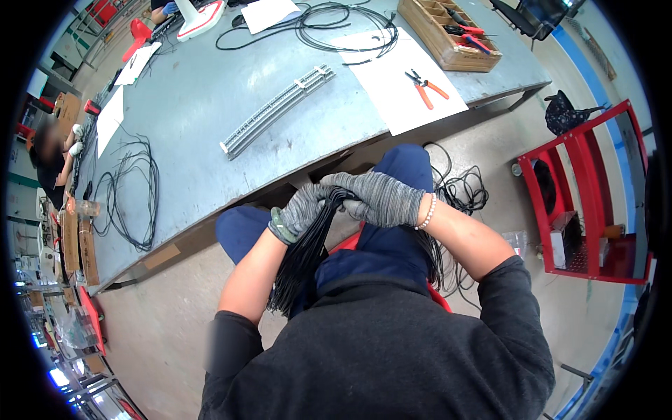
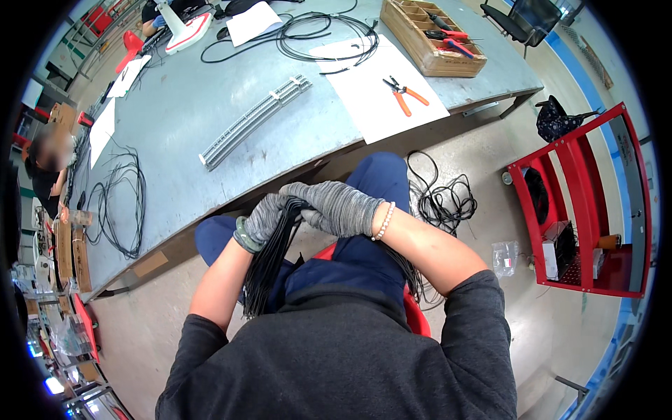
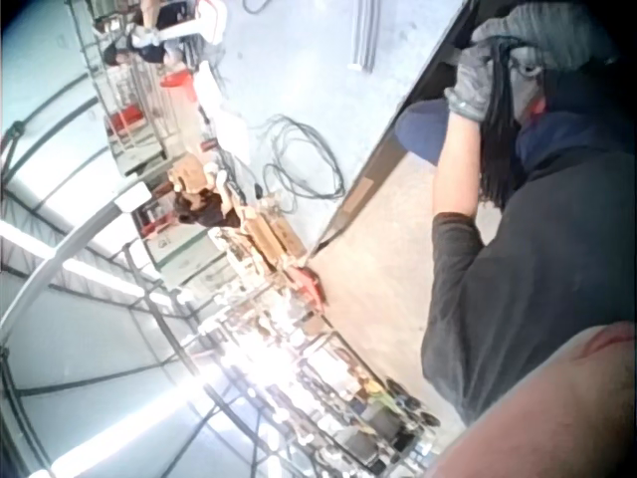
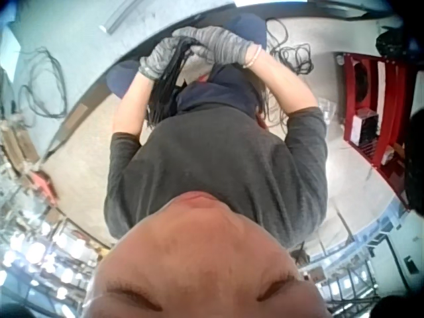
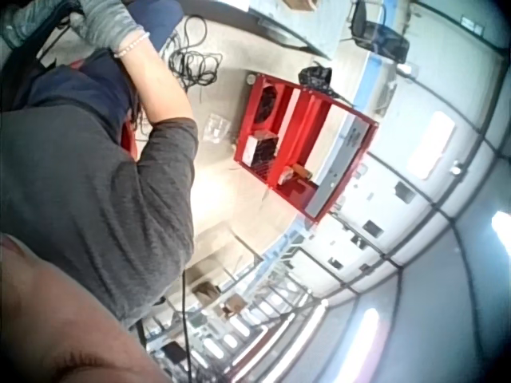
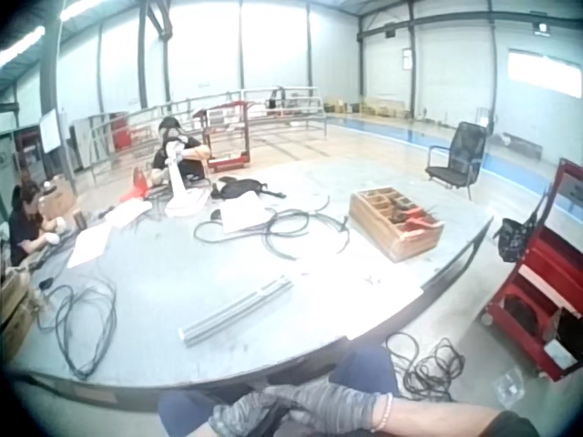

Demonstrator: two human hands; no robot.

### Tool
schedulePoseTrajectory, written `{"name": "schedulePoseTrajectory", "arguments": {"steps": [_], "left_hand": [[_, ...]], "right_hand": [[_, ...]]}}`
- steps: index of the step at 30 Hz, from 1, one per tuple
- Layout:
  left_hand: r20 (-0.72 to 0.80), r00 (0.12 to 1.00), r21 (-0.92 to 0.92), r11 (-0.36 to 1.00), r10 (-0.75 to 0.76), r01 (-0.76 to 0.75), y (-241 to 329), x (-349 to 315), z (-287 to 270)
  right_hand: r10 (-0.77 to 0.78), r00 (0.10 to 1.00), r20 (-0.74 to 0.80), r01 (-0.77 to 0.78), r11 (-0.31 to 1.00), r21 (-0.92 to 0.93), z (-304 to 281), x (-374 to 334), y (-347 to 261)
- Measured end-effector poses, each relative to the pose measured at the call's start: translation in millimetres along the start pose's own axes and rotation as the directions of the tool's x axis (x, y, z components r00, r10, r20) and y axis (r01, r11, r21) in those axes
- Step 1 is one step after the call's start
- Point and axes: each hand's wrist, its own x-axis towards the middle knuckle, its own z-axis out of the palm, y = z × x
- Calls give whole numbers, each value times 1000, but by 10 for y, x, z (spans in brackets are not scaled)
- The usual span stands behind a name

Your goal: The person sits at a workbench and repeatedly gathers, aligns, and bundles a large quantity of black cables by hand. They hold the bundle against their lap and use both hands to straighten and compact the wires into a neat stack.

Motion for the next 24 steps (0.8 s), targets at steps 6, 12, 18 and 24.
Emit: {"name": "schedulePoseTrajectory", "arguments": {"steps": [6,12,18,24], "left_hand": [[6,999,-34,998,50,-50,195,37,-190],[65,994,795,598,84,-103,809,-100,-359],[-61,983,686,708,-170,166,1231,-226,-273],[-91,996,785,614,-22,86,1198,-562,300]], "right_hand": [[65,998,10,-65,998,5,-58,-1,-72],[145,989,28,-144,988,-55,-37,77,-124],[61,997,-46,-64,994,-87,-27,109,-87],[52,993,105,-65,990,126,-115,96,-36]]}}
